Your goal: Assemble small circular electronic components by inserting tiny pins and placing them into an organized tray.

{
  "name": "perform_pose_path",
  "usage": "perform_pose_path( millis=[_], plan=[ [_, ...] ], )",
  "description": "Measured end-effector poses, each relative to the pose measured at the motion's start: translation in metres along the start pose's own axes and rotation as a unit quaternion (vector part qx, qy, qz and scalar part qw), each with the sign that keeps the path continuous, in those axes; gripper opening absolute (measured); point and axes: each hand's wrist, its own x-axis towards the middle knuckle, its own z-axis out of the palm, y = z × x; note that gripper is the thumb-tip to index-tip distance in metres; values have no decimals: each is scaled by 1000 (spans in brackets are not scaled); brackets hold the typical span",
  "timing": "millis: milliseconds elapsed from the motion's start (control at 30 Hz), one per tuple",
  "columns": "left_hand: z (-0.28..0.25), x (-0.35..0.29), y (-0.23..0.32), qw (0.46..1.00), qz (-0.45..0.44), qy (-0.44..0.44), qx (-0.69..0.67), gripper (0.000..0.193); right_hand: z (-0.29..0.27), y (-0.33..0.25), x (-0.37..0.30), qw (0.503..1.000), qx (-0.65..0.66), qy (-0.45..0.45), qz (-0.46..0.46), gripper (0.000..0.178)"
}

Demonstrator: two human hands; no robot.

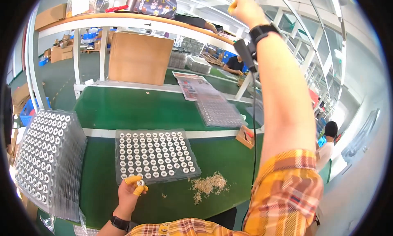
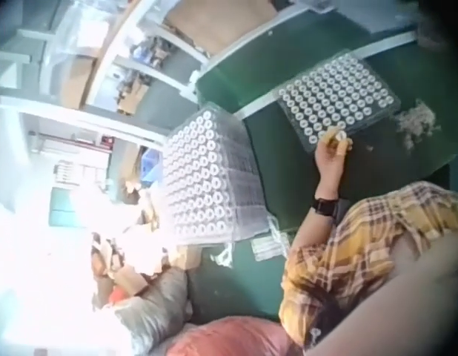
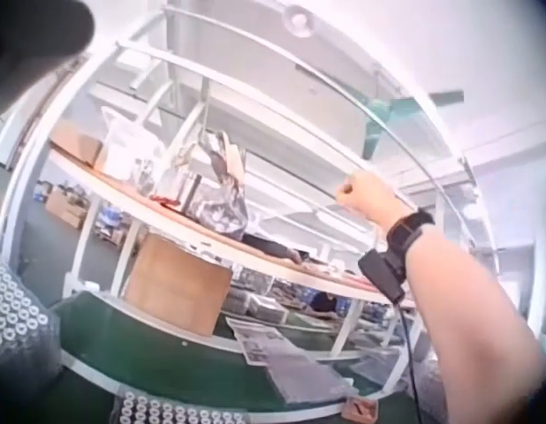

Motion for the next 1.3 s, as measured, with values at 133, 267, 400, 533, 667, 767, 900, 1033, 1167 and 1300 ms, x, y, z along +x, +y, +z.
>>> perform_pose_path(
  millis=[133, 267, 400, 533, 667, 767, 900, 1033, 1167, 1300],
  plan=[
    [-2, 4, 0, 1000, -17, 14, 4, 30, 68, -17, -7, 991, 106, -74, 27, 36],
    [-6, 9, -1, 999, -28, 28, 9, 30, 108, -30, -8, 989, 108, -102, 22, 35],
    [-8, 15, -7, 999, -28, 22, 5, 30, 138, -28, -7, 996, 72, 45, 27, 22],
    [-10, 14, -8, 999, -23, 19, 15, 30, 144, -30, -7, 982, 107, 138, 66, 21],
    [-9, 9, -5, 999, -29, 19, 14, 30, 128, -16, -7, 961, 148, 188, 137, 24],
    [-10, 7, -5, 999, -27, 11, 28, 30, 110, 21, -17, 949, 147, 218, 175, 32],
    [-11, 7, -3, 999, -25, 18, 39, 30, 71, 71, -70, 943, 181, 199, 197, 43],
    [-13, 8, -7, 997, -12, 23, 72, 30, 21, 122, -185, 919, 317, 136, 189, 37],
    [-10, 11, -10, 996, 15, 26, 86, 30, 3, 148, -330, 980, 76, 12, 185, 35],
    [4, 18, -12, 991, 38, 28, 129, 29, 31, 171, -483, 979, -24, -97, 178, 25]
  ],
)
